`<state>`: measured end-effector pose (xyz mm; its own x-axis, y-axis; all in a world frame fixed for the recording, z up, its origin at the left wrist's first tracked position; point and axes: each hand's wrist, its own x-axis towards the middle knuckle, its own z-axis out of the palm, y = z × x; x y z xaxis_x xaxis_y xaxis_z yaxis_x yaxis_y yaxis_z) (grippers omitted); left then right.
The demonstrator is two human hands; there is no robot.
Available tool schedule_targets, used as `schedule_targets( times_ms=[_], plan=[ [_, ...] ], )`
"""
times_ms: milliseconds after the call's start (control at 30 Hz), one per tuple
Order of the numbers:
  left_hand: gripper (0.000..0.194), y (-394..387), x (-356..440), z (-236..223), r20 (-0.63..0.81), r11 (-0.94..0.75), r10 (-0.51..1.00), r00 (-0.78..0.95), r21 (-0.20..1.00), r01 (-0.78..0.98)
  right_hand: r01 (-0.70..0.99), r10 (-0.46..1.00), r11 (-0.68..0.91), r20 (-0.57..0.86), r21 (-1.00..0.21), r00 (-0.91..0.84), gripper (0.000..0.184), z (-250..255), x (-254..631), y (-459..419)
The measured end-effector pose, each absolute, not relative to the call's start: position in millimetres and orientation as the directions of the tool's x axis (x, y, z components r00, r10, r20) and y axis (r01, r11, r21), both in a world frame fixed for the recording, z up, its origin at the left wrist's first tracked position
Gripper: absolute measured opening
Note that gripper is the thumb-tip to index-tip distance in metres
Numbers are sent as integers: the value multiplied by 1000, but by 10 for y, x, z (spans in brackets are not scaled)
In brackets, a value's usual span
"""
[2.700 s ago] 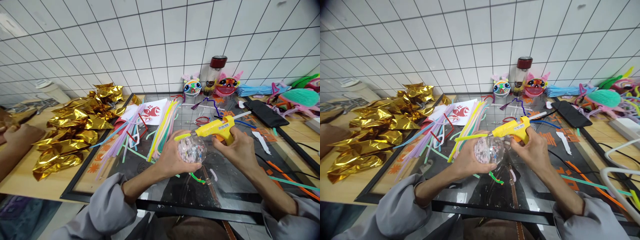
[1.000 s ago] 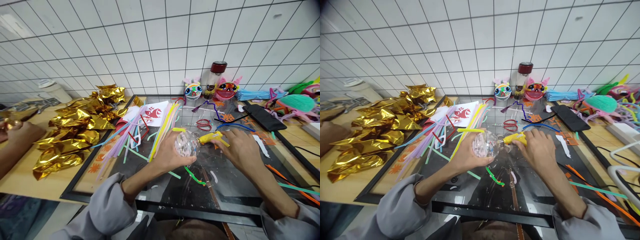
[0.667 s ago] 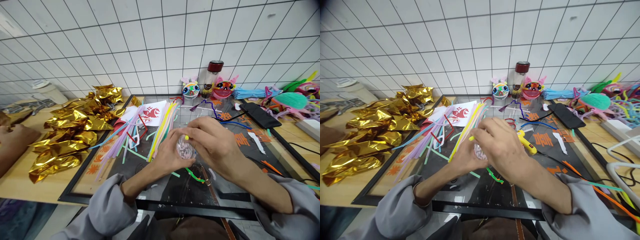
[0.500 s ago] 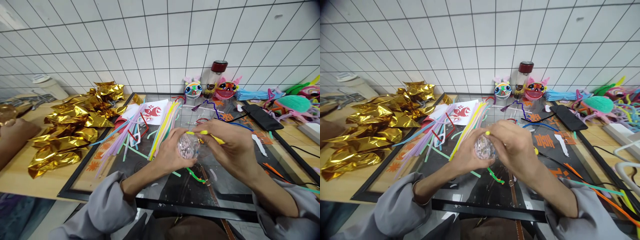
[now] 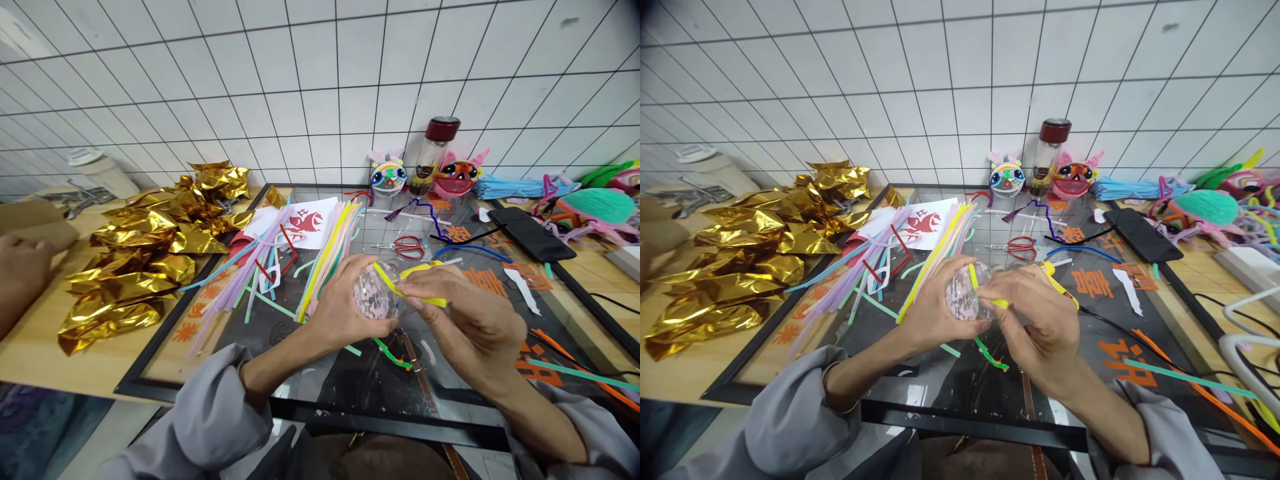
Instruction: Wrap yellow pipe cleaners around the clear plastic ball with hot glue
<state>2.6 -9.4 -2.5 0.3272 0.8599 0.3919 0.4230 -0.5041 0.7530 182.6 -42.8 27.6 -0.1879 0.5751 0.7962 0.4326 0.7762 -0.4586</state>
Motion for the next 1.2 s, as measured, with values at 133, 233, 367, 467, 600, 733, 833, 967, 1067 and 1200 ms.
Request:
schedule_targets(
  times_ms=[133, 233, 367, 467, 600, 733, 833, 967, 1067, 1200],
  plan=[
    [78, -96, 25, -22, 400, -505, 860, 317, 755, 417, 445, 518, 809, 824, -385, -230, 23, 266, 1809, -447],
    [77, -94, 21, 0, 383, -492, 866, 321, 768, 410, 451, 496, 822, 825, -347, -270, 24, 263, 1803, -464],
    [76, -97, 17, 28, 362, -473, 875, 321, 777, 416, 455, 508, 818, 812, -351, -287, 27, 238, 1802, -481],
    [76, -98, 18, 38, 364, -475, 874, 322, 779, 409, 450, 499, 825, 813, -341, -300, 28, 219, 1803, -486],
    [77, -97, 17, 42, 364, -478, 869, 334, 788, 387, 449, 488, 835, 805, -318, -338, 28, 219, 1814, -487],
    [76, -104, 9, 40, 339, -457, 878, 338, 806, 377, 462, 463, 842, 811, -276, -358, 27, 236, 1824, -493],
    [77, -111, 6, 38, 326, -439, 885, 331, 821, 366, 491, 461, 836, 800, -246, -384, 25, 249, 1832, -496],
    [77, -115, 11, 39, 315, -425, 890, 331, 836, 346, 518, 437, 836, 792, -183, -426, 25, 252, 1851, -496],
    [77, -113, 13, 39, 309, -420, 890, 334, 842, 338, 524, 411, 840, 794, -139, -447, 21, 240, 1855, -498],
    [80, -105, 8, 23, 289, -402, 896, 336, 850, 340, 538, 389, 837, 800, -100, -457, 21, 206, 1833, -502]
  ],
)
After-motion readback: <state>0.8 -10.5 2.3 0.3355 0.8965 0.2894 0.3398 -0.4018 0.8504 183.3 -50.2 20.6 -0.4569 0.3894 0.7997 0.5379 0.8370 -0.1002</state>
